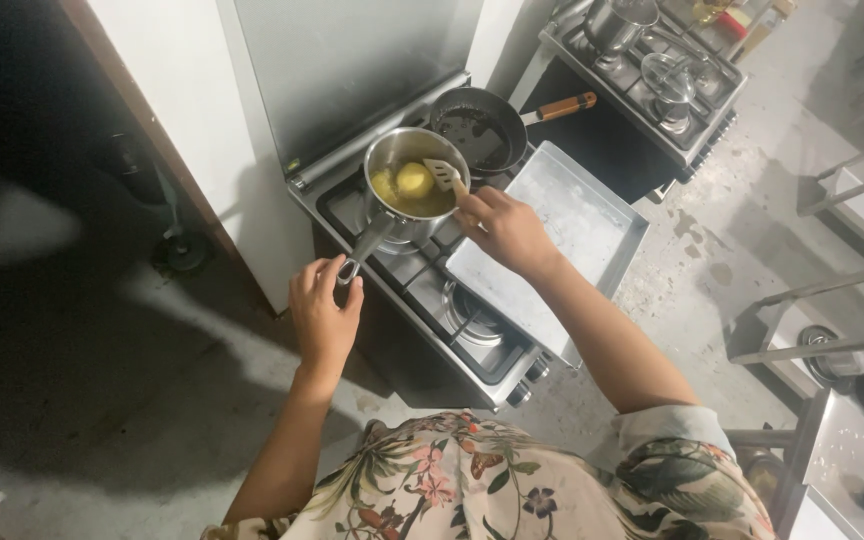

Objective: Frying dough balls in a pot of oil and transferring them to a metal tray.

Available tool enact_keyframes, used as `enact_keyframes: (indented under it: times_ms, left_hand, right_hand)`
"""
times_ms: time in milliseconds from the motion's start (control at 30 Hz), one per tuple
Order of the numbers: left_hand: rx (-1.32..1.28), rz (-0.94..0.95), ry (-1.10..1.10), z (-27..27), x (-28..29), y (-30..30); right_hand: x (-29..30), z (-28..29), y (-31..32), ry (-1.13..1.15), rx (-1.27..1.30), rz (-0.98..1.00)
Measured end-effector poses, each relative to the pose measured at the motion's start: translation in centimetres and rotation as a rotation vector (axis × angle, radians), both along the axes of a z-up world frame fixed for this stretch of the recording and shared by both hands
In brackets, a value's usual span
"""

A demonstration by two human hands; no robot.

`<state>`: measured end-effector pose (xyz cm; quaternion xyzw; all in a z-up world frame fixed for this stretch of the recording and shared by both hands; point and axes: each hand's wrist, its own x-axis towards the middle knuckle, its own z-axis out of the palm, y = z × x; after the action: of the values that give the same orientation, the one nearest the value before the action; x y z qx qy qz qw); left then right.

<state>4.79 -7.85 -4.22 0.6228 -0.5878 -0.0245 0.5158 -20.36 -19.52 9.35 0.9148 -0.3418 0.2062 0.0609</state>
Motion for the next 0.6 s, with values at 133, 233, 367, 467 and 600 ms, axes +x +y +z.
enact_keyframes:
  times_ms: [133,233,367,467,600]
  left_hand:
    - [-0.023,0.004,0.013,0.4,0.0,0.2]
    - [-0.013,0.001,0.033,0.9,0.1,0.4]
    - [-0.021,0.001,0.003,1.1,0.3,0.6]
    - [-0.009,-0.004,0.006,0.9,0.3,0.5]
    - [-0.007,-0.008,0.002,0.7,0.4,0.6]
  right_hand:
    - [-0.9,0.3,0.1,-0.092,0.045,-0.032]
    - [-2.1,0.2,-0.2,-0.236,0.101,-0.012]
    - [-2.4,0.4,-0.3,-0.308,0.138,-0.112]
    - [-2.3,0.3,-0.7,-0.319,0.134,-0.147]
    - [-3.0,-1.4,-3.2,-0.379,0.157,-0.203]
